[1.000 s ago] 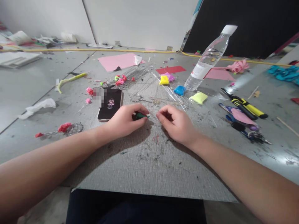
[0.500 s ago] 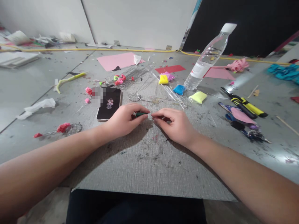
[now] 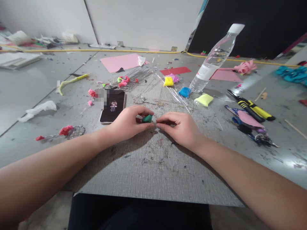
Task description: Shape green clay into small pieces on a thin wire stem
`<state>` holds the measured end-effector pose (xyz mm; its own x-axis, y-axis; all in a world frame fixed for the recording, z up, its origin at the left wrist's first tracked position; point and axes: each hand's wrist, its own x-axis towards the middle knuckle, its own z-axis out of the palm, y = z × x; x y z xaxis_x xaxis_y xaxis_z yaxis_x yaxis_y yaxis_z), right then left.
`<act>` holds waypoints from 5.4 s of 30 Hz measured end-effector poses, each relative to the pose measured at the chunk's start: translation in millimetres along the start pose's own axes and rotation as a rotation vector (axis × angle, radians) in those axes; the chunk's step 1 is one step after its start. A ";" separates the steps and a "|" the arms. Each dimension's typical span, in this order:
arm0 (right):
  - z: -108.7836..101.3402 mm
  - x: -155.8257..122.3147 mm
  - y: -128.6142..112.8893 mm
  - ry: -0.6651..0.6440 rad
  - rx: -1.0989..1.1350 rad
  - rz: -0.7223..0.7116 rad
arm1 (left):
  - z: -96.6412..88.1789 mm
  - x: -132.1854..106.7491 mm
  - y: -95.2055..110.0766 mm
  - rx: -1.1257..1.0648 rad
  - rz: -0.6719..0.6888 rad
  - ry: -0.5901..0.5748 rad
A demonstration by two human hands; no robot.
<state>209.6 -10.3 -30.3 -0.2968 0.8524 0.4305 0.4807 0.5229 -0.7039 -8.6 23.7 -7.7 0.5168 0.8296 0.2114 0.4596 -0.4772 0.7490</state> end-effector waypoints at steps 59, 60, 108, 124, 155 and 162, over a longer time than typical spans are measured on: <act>3.6 -3.1 0.1 0.051 0.169 0.183 | 1.9 -1.1 3.8 -0.054 -0.096 0.001; 2.7 -2.8 -1.2 0.046 0.148 0.179 | 2.4 -1.0 4.6 -0.060 -0.099 -0.044; 3.3 -2.3 0.2 0.023 0.101 0.145 | -2.8 6.6 -8.1 0.233 0.079 -0.074; 1.6 -2.3 -1.3 0.012 0.133 0.167 | -5.8 4.4 -0.4 0.247 0.204 -0.191; 0.8 -1.6 -2.7 0.005 0.108 0.117 | -1.8 0.7 1.0 0.340 0.291 -0.308; 1.1 -1.6 -1.7 0.008 0.103 0.102 | -3.8 0.0 0.5 0.296 0.318 -0.303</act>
<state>208.3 -12.6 -30.4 -0.2440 0.9012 0.3582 0.4211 0.4312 -0.7980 -11.1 24.6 -4.9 0.8293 0.5304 0.1758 0.4078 -0.7896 0.4585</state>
